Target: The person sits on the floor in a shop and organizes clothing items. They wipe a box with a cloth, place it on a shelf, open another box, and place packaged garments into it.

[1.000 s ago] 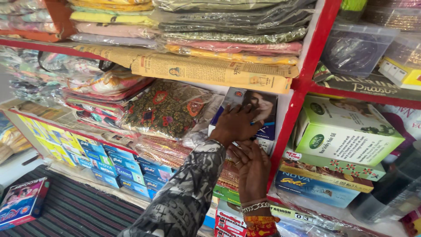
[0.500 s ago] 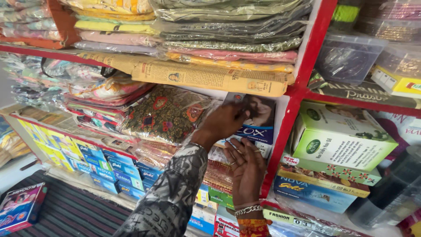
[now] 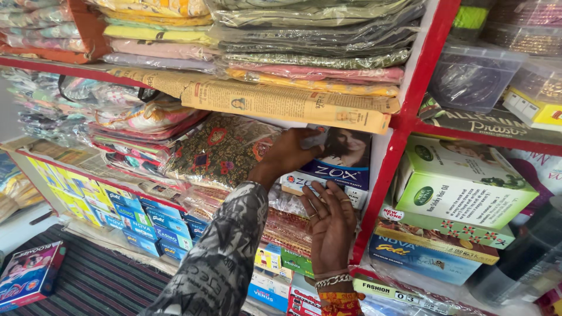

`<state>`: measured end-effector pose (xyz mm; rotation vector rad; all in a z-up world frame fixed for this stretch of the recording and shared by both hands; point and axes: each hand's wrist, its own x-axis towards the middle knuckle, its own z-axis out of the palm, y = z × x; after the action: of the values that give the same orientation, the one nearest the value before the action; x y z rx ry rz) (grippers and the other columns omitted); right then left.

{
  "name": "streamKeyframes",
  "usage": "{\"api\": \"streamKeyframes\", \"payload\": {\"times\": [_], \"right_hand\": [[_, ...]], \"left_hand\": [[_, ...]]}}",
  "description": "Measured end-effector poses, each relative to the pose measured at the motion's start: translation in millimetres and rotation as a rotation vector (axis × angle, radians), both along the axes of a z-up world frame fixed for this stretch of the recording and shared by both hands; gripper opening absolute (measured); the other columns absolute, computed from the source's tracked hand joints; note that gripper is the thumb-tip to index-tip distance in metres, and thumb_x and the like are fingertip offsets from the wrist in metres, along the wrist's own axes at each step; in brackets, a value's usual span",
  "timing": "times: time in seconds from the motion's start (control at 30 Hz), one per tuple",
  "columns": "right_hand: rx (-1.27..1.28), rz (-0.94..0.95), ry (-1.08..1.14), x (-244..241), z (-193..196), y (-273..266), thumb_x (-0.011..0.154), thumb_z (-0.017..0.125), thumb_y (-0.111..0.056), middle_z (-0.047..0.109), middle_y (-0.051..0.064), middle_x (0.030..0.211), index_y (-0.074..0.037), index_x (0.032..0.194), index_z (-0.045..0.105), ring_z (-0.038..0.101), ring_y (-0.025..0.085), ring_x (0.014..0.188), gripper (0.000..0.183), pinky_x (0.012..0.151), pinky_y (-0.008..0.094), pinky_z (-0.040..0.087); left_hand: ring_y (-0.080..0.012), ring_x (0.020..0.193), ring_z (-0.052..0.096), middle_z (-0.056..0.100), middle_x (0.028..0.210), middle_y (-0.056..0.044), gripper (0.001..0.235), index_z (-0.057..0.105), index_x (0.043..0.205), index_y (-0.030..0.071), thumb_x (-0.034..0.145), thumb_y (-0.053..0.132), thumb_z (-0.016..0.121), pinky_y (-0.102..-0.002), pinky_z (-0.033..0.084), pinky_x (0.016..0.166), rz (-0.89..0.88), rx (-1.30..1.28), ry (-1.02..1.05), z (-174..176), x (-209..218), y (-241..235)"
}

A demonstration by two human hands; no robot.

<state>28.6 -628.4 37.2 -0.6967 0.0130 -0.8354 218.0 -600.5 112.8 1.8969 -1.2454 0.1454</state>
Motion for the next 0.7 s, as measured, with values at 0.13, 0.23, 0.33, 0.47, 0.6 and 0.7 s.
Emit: {"api": "streamKeyframes", "payload": {"times": [0.13,0.23,0.33,0.47,0.6,0.7], "right_hand": [[0.004,-0.001,-0.025,2.3,0.7,1.1,0.099,0.055,-0.012,0.063,0.027,0.129,0.005,0.133,0.050,0.067,0.037,0.118,0.039,0.099,0.045,0.057],[-0.007,-0.001,-0.032,4.2,-1.4,1.7,0.099,0.054,-0.011,0.062,0.026,0.131,0.004,0.136,0.049,0.067,0.036,0.117,0.040,0.098,0.045,0.057],[0.000,-0.001,-0.029,6.0,-2.6,3.7,0.099,0.054,-0.010,0.062,0.025,0.131,0.002,0.137,0.049,0.067,0.036,0.116,0.041,0.098,0.044,0.058],[0.001,-0.018,-0.036,8.8,0.0,6.9,0.098,0.054,-0.010,0.063,0.027,0.130,0.003,0.135,0.049,0.068,0.037,0.115,0.039,0.098,0.046,0.058],[0.000,-0.039,-0.012,10.5,1.2,11.2,0.097,0.055,-0.009,0.064,0.027,0.126,0.003,0.132,0.050,0.069,0.038,0.114,0.037,0.099,0.047,0.059],[-0.028,-0.004,0.009,12.8,2.9,20.9,0.097,0.057,-0.010,0.066,0.027,0.125,0.002,0.130,0.054,0.070,0.037,0.114,0.036,0.100,0.046,0.059]], "left_hand": [[-0.0358,0.116,0.066,0.072,0.119,-0.019,0.065,0.065,0.135,0.012,0.086,0.055,0.062,-0.044,0.051,0.100,0.101,0.096,-0.050,-0.7,-8.1,-3.5],[-0.0326,0.127,0.060,0.071,0.128,-0.013,0.062,0.070,0.126,0.011,0.083,0.056,0.064,-0.043,0.047,0.104,0.125,0.224,-0.090,-9.3,-9.3,-13.2],[-0.0344,0.128,0.058,0.063,0.138,-0.016,0.067,0.067,0.133,0.014,0.083,0.058,0.063,-0.044,0.045,0.107,0.179,0.307,0.001,-17.2,-2.8,-16.0],[-0.0321,0.130,0.057,0.065,0.137,-0.015,0.065,0.062,0.137,0.009,0.088,0.052,0.064,-0.041,0.044,0.107,0.020,0.176,0.006,-21.6,9.0,-9.6],[-0.0243,0.124,0.064,0.067,0.136,-0.016,0.056,0.061,0.139,0.006,0.092,0.036,0.064,-0.034,0.047,0.105,-0.116,-0.117,0.432,-29.1,17.6,8.0],[-0.0223,0.123,0.063,0.067,0.135,-0.015,0.048,0.062,0.137,0.004,0.095,0.026,0.063,-0.032,0.048,0.103,-0.085,-0.316,0.433,-34.1,15.3,25.5]]}}
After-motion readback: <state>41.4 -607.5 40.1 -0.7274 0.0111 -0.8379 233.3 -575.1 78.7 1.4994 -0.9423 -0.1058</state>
